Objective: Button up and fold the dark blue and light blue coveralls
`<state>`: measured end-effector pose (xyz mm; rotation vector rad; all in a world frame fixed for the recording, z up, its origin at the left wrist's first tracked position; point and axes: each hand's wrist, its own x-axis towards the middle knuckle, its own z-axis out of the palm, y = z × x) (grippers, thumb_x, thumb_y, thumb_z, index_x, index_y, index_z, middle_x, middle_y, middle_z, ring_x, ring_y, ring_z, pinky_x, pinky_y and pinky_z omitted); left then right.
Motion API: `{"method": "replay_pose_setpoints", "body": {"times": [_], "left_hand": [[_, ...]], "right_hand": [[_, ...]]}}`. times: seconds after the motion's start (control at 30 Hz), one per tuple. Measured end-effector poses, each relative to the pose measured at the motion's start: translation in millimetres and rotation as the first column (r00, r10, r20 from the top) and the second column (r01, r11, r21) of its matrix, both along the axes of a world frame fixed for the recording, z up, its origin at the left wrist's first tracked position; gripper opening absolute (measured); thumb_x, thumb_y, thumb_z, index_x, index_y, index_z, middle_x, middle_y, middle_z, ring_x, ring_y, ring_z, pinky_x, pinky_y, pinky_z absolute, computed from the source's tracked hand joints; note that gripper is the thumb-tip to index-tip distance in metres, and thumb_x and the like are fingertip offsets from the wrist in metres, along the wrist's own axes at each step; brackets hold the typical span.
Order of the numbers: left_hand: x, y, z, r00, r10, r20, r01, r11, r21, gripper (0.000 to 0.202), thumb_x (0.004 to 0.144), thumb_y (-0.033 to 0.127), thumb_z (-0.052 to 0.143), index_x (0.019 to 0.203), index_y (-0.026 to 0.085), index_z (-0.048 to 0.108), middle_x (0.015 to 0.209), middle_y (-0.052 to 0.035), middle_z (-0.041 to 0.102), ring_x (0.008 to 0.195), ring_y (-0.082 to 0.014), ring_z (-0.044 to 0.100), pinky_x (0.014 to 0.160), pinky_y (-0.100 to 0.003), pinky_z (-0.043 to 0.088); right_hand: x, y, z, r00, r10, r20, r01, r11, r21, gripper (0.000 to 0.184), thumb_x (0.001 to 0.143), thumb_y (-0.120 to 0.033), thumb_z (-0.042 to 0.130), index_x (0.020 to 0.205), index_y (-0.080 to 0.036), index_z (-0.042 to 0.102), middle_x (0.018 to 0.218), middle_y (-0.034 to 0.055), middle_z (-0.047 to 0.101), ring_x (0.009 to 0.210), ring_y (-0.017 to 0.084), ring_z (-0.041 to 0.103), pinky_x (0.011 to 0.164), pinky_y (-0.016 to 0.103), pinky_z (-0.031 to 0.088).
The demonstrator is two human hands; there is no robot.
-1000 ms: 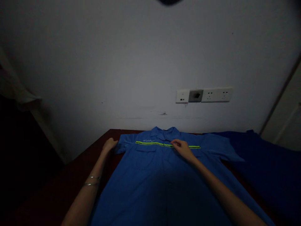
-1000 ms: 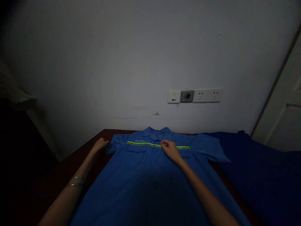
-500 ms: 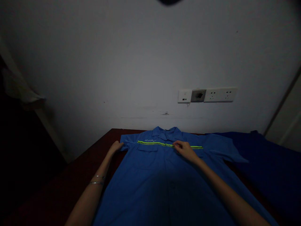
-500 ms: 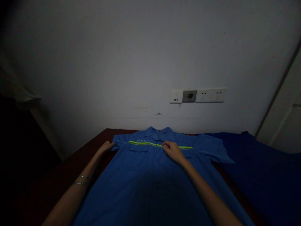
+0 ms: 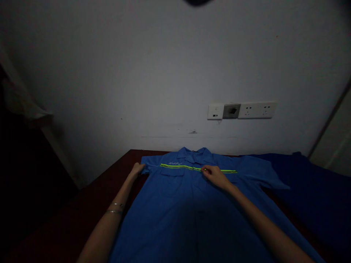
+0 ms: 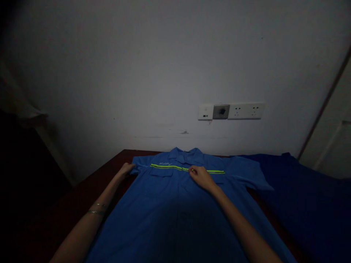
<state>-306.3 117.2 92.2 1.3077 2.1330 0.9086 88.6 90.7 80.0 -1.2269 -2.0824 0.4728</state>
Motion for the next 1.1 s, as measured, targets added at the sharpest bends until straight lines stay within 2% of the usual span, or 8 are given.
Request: {"method": "replay_pose_setpoints", "body": {"times": [0.2,0.33,0.47,0.67,0.77,0.87,0.97,1.1], "left_hand": [[34.0,5.3,11.0,0.988,-0.066,-0.140,0.096,0.971,0.219,0.028,0.075,0.022,0.045,0.094,0.010,0.062,0.092,-0.0109,0.066,0.085,-0.0198,0.061,0.070,-0.024,0.046],[73.7,-3.6,6.9,0.858,-0.313,-0.407,0.433,0.867,0.246,0.034,0.075,0.022,0.047,0.105,0.017,0.061,0.109,-0.0078,0.061,0.101,-0.0207,0.054,0.087,-0.026,0.039],[98.1,-18.3,-7.3,0.636,-0.545,-0.546,0.671,0.740,0.042,0.034,0.070,0.023,0.052,0.102,0.023,0.064,0.103,-0.0053,0.063,0.096,-0.0214,0.056,0.083,-0.026,0.039],[92.4,-14.4,-7.5,0.579,-0.710,-0.401,0.780,0.626,0.018,0.033,0.076,0.036,0.046,0.090,0.015,0.067,0.075,-0.0030,0.065,0.068,-0.0156,0.057,0.061,-0.020,0.041],[79.2,-3.8,0.4,0.644,-0.679,-0.352,0.737,0.674,0.050,0.029,0.076,0.029,0.043,0.078,0.013,0.067,0.070,-0.0021,0.064,0.065,-0.0141,0.057,0.060,-0.019,0.041],[60.2,3.7,6.1,0.783,-0.473,-0.405,0.550,0.829,0.096,0.021,0.071,0.023,0.048,0.076,0.013,0.065,0.077,-0.0057,0.065,0.073,-0.0163,0.059,0.064,-0.021,0.042],[39.3,5.7,6.6,0.867,-0.306,-0.394,0.330,0.944,-0.007,0.016,0.069,0.023,0.052,0.073,0.012,0.062,0.077,-0.0110,0.065,0.073,-0.0199,0.061,0.061,-0.024,0.043],[24.4,5.1,-0.5,0.938,-0.322,-0.126,0.295,0.936,-0.191,0.026,0.074,0.034,0.048,0.070,0.010,0.058,0.057,-0.0077,0.060,0.047,-0.0172,0.057,0.046,-0.025,0.043]], "right_hand": [[-0.9,-2.4,1.8,1.000,-0.001,0.024,0.001,1.000,0.010,0.027,0.075,-0.026,0.041,0.081,-0.015,0.064,0.056,-0.0003,0.054,0.053,0.013,0.049,0.052,0.022,0.032],[0.6,-0.6,-1.0,0.999,0.008,0.054,-0.008,1.000,-0.004,0.026,0.074,-0.024,0.042,0.082,-0.015,0.064,0.059,0.0004,0.057,0.054,0.013,0.050,0.053,0.022,0.032],[-0.9,-2.6,-2.8,0.995,0.006,0.095,-0.005,1.000,-0.014,0.026,0.074,-0.023,0.042,0.084,-0.016,0.065,0.061,0.0013,0.059,0.054,0.013,0.051,0.053,0.022,0.032],[-23.8,-4.5,1.3,0.994,-0.009,0.109,0.010,1.000,-0.016,0.027,0.075,-0.020,0.043,0.091,-0.017,0.065,0.067,0.0027,0.062,0.061,0.014,0.054,0.057,0.022,0.034],[-54.0,3.8,4.5,0.995,0.007,0.101,-0.011,0.999,0.038,0.030,0.076,-0.017,0.042,0.098,-0.016,0.063,0.084,0.0058,0.064,0.076,0.015,0.057,0.067,0.022,0.037],[-91.0,19.0,4.9,0.990,-0.008,0.138,-0.005,0.995,0.096,0.031,0.078,-0.018,0.044,0.105,-0.014,0.059,0.099,0.0091,0.061,0.092,0.017,0.054,0.079,0.023,0.037],[-122.8,37.7,2.0,0.979,-0.095,0.183,0.079,0.993,0.088,0.034,0.082,-0.019,0.041,0.112,-0.012,0.054,0.109,0.0113,0.057,0.101,0.017,0.051,0.085,0.023,0.034],[-145.3,62.8,-4.0,0.959,-0.197,0.205,0.193,0.980,0.040,0.035,0.085,-0.019,0.037,0.115,-0.006,0.050,0.112,0.0181,0.055,0.106,0.021,0.049,0.090,0.030,0.031]]}}
